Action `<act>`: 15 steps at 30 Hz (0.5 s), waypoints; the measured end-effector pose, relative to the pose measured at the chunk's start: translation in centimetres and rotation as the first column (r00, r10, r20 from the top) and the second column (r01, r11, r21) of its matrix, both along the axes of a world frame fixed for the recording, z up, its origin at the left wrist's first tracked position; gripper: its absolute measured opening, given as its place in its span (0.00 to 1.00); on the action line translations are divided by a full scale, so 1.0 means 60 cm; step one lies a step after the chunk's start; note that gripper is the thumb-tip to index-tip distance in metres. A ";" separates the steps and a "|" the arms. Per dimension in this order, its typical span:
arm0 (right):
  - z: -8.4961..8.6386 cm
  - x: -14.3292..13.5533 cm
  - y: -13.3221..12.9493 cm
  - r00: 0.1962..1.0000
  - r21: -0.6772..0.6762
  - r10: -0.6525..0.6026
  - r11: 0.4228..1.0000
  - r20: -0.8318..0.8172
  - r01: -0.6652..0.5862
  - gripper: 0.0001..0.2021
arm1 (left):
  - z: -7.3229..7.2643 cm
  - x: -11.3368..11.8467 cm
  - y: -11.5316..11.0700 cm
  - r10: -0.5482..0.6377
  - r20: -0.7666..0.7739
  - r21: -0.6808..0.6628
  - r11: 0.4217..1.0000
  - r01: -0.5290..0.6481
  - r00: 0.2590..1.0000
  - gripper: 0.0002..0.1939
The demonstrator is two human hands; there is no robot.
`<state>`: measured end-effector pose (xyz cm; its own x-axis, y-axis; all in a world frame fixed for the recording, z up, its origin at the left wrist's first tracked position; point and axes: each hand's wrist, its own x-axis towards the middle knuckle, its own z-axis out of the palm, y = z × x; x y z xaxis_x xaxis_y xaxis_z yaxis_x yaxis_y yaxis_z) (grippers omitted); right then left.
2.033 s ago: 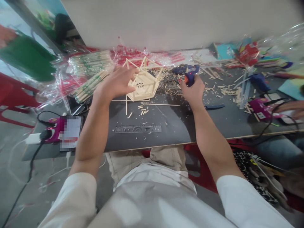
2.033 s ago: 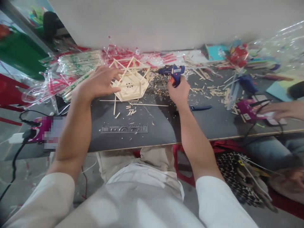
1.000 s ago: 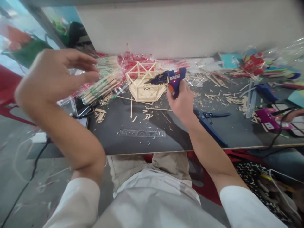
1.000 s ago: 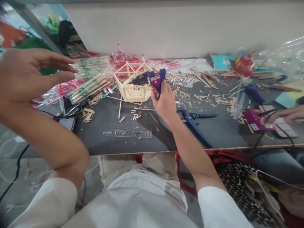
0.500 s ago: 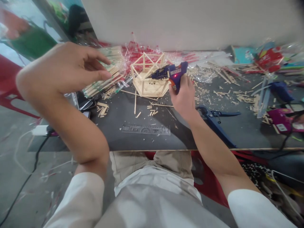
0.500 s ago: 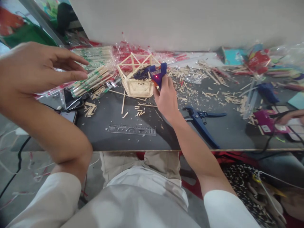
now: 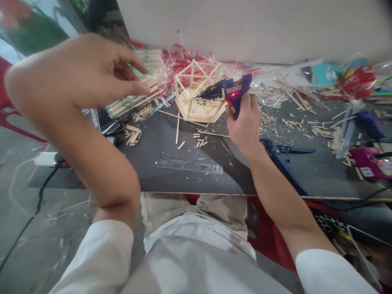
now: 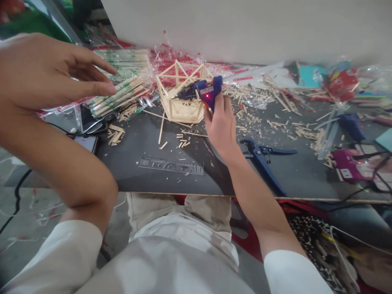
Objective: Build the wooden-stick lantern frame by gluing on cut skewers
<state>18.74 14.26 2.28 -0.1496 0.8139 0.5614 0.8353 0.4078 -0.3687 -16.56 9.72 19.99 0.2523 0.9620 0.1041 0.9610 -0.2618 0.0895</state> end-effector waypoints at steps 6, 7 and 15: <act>-0.002 -0.001 0.003 1.000 0.038 -0.017 0.999 0.021 0.016 0.21 | 0.009 0.023 -0.005 0.105 -0.009 -0.070 0.992 -0.106 0.994 0.35; -0.003 0.000 0.004 1.000 0.043 -0.014 0.999 0.023 0.013 0.21 | 0.012 0.030 -0.008 0.131 -0.026 -0.082 0.988 -0.132 0.991 0.35; -0.010 0.008 0.011 1.000 0.073 -0.006 0.997 0.031 0.004 0.22 | 0.025 0.044 -0.023 0.092 -0.102 -0.150 0.983 -0.107 0.991 0.34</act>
